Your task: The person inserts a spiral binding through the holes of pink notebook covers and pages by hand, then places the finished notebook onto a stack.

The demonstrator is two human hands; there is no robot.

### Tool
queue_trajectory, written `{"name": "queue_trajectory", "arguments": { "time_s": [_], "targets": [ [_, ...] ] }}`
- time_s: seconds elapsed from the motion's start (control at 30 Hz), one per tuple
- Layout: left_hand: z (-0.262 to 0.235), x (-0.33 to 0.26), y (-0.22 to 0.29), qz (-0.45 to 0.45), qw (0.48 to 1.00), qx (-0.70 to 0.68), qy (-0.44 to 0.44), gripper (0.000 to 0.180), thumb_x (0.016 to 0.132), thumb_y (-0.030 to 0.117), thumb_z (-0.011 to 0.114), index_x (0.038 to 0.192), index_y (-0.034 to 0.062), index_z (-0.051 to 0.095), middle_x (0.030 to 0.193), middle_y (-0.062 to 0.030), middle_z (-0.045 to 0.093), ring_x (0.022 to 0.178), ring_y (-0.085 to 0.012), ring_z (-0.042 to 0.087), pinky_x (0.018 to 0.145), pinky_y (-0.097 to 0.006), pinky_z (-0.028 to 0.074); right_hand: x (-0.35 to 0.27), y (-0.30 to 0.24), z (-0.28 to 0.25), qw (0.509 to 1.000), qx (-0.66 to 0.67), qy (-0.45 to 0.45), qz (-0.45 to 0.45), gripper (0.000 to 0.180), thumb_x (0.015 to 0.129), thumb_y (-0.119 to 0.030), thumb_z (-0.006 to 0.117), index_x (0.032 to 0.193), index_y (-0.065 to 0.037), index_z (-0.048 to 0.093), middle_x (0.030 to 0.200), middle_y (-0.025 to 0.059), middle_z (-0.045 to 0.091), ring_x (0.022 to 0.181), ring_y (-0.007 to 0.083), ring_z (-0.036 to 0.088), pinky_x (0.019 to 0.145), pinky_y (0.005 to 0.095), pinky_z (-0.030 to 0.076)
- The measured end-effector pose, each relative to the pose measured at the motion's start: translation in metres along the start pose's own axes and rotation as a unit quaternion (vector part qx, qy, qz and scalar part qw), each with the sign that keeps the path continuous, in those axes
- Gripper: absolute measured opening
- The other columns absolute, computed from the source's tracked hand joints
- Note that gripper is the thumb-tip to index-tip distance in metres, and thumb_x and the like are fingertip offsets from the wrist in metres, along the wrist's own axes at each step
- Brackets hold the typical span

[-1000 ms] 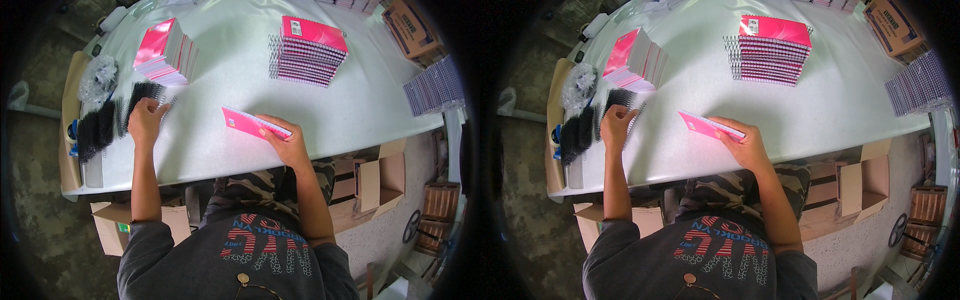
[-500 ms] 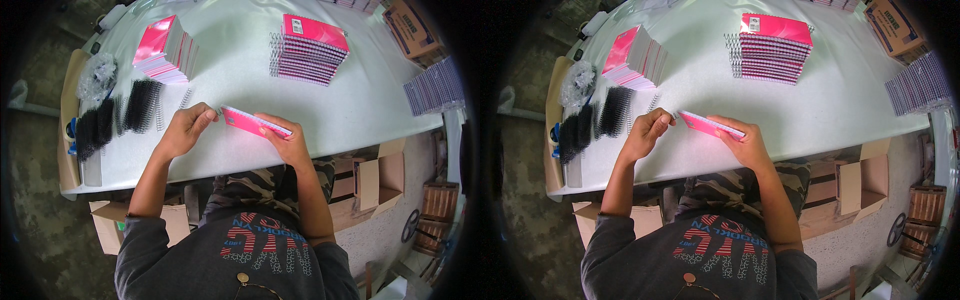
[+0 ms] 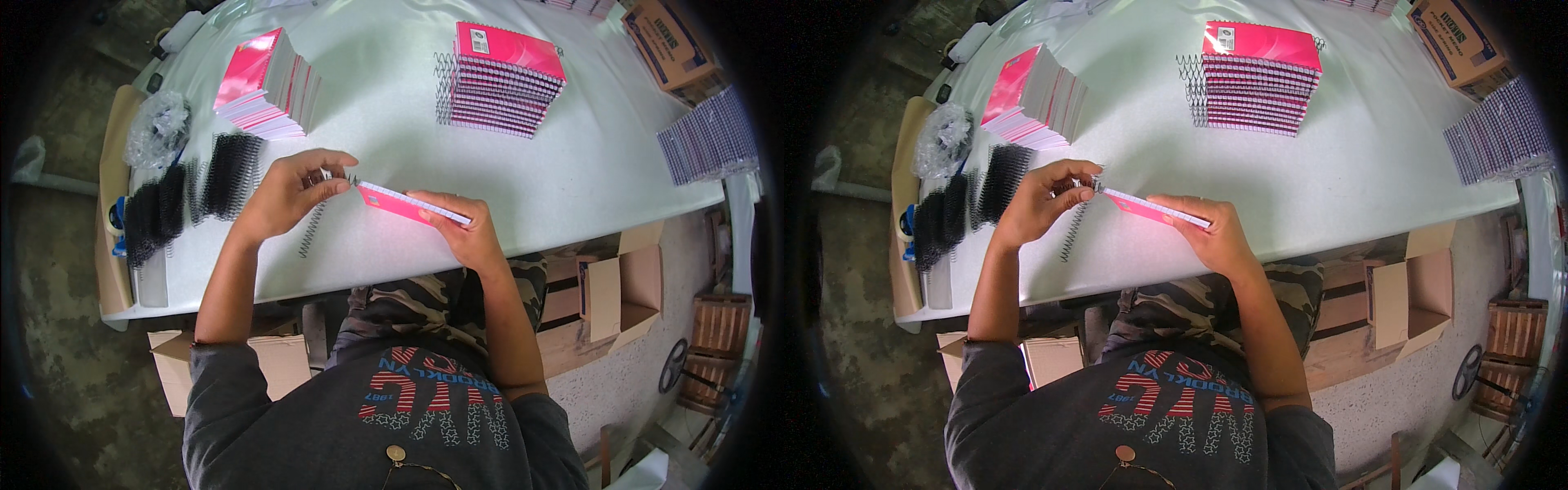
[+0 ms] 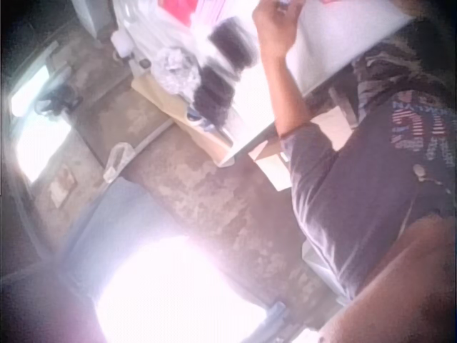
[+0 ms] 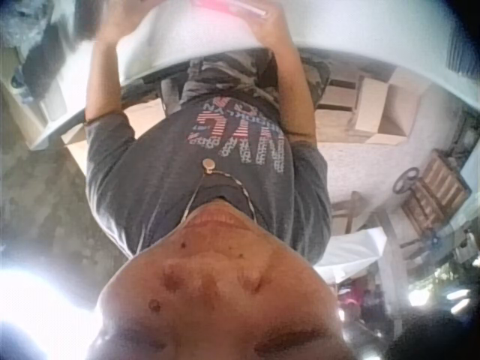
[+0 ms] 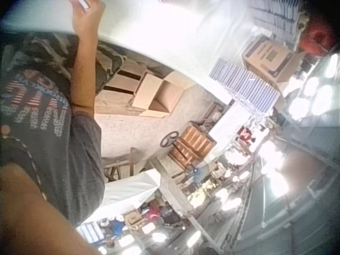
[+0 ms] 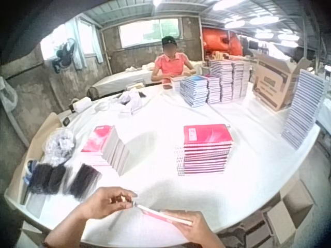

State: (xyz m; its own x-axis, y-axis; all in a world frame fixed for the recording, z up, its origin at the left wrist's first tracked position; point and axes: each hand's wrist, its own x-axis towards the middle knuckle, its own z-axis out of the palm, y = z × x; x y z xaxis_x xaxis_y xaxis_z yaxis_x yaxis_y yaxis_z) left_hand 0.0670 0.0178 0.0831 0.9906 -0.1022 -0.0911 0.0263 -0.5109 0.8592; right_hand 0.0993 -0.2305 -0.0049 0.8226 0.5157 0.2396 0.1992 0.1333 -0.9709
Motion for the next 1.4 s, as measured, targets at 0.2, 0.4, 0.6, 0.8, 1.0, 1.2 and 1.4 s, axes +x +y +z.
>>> {"name": "queue_trajectory", "arguments": {
  "time_s": [0.2,0.4,0.6,0.8,1.0,1.2,1.4],
  "targets": [
    [-0.008,0.005,0.004,0.046,0.991,0.113,-0.059,0.023,0.083,0.01,0.065,0.105,0.0022,0.063,0.089,-0.0035,0.062,0.072,-0.0136,0.054,0.07,-0.027,0.045,0.0,-0.001,-0.001,1.0,-0.001,-0.021,-0.005,0.029,0.083,0.004,0.058,0.11,-0.004,0.065,0.1,0.0105,0.069,0.084,0.0109,0.061,0.078,0.0229,0.047],
    [-0.003,0.003,0.015,0.173,0.94,0.288,-0.054,0.026,0.081,0.01,0.066,0.106,0.004,0.061,0.093,-0.0111,0.063,0.078,-0.0258,0.06,0.072,-0.033,0.047,0.0,-0.007,0.001,1.0,0.001,0.001,0.018,0.024,0.085,0.0,0.059,0.109,0.001,0.064,0.103,0.011,0.068,0.089,0.0111,0.061,0.082,0.0238,0.047],
    [0.013,0.001,0.025,0.196,0.906,0.373,0.037,0.02,0.079,0.014,0.067,0.096,0.0042,0.063,0.089,-0.0125,0.063,0.083,-0.0304,0.061,0.07,-0.036,0.048,-0.001,-0.008,0.0,1.0,-0.006,-0.009,0.023,0.025,0.086,0.0,0.058,0.11,0.001,0.064,0.103,0.011,0.068,0.089,0.0108,0.061,0.081,0.0238,0.048],
    [0.009,0.005,0.034,0.143,0.907,0.393,-0.041,0.02,0.077,0.018,0.069,0.091,0.005,0.061,0.088,-0.0086,0.062,0.081,-0.0274,0.06,0.068,-0.037,0.047,-0.002,-0.008,0.001,0.999,0.016,-0.016,0.031,0.025,0.086,0.0,0.058,0.11,-0.001,0.064,0.101,0.0102,0.068,0.087,0.0096,0.06,0.08,0.0228,0.047],
    [0.002,0.011,0.028,0.26,0.882,0.393,-0.012,0.018,0.076,0.018,0.07,0.088,0.0057,0.063,0.083,-0.0092,0.063,0.075,-0.0277,0.06,0.065,-0.036,0.047,-0.002,-0.006,0.001,1.0,-0.001,0.005,0.018,0.027,0.086,-0.002,0.058,0.112,-0.005,0.064,0.101,0.0094,0.069,0.083,0.0083,0.06,0.077,0.0226,0.048],
    [-0.001,0.014,0.042,0.12,0.923,0.356,-0.084,0.023,0.075,0.018,0.072,0.093,0.0058,0.063,0.089,-0.01,0.063,0.079,-0.0277,0.06,0.069,-0.036,0.047,-0.002,-0.008,0.001,1.0,0.0,-0.01,0.027,0.027,0.086,-0.003,0.058,0.111,-0.004,0.064,0.102,0.0101,0.068,0.085,0.0099,0.062,0.078,0.0233,0.048],
    [0.008,0.01,0.033,0.267,0.876,0.38,0.128,0.025,0.074,0.018,0.073,0.089,0.0045,0.058,0.078,-0.0086,0.06,0.068,-0.0249,0.06,0.061,-0.034,0.047,-0.004,0.001,0.0,0.997,0.023,0.077,0.007,0.026,0.087,-0.002,0.057,0.112,-0.001,0.063,0.102,0.0096,0.068,0.087,0.0099,0.06,0.08,0.0242,0.048]
  ]
}}
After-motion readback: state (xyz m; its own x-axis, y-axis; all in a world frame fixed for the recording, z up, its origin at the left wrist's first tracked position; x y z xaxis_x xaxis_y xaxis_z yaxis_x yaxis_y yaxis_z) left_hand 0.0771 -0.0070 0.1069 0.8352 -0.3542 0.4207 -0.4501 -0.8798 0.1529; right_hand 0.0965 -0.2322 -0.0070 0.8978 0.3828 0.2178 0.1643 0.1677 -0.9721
